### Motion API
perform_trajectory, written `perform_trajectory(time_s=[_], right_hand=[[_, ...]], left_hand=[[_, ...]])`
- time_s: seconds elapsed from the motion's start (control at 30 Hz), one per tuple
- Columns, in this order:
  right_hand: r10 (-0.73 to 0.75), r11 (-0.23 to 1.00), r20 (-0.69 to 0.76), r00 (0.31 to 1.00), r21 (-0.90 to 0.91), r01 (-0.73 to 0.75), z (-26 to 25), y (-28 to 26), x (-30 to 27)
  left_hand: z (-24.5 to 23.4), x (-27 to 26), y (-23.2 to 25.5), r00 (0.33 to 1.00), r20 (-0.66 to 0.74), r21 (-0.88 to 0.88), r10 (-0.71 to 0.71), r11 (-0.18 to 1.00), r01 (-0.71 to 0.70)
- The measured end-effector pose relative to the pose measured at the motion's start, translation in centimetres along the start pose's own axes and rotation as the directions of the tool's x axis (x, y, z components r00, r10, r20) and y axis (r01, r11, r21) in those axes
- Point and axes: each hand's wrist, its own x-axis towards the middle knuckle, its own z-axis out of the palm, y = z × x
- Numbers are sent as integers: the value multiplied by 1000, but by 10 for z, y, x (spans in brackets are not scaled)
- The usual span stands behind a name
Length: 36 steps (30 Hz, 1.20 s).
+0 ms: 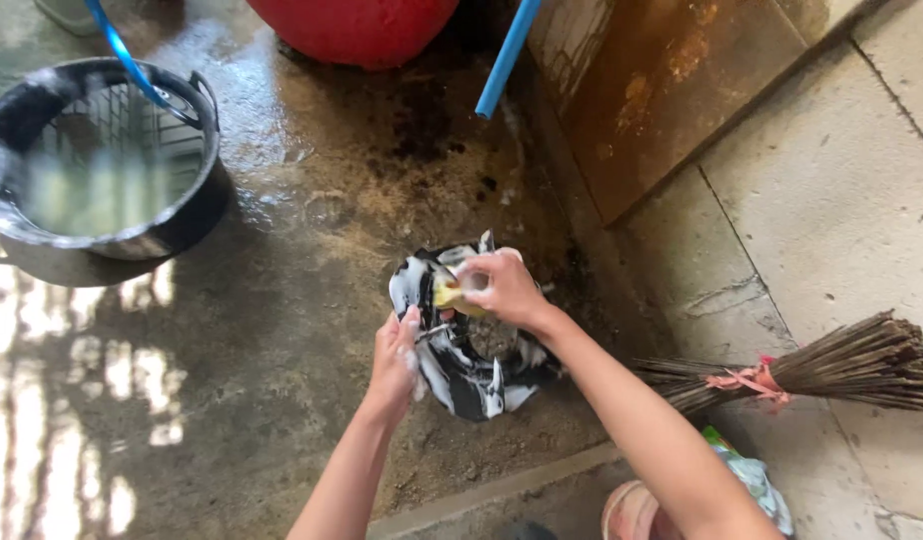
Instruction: Cleaning and scrubbing gas stove burner grates with a sponge and soap.
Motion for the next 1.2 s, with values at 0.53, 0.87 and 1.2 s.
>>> perform_trajectory(time_s=[0.53,0.87,1.2], right_hand=[[-92,994,27,995,60,90,-29,-114,38],[-160,925,-103,982,331,185,-57,-137,86],[631,497,-99,769,814,-302,-74,44,65]], left_hand=[[10,16,60,947,-15,102,-321,941,321],[-5,65,127,984,39,101,-173,981,168],[-68,66,124,983,183,68,5,998,-18]])
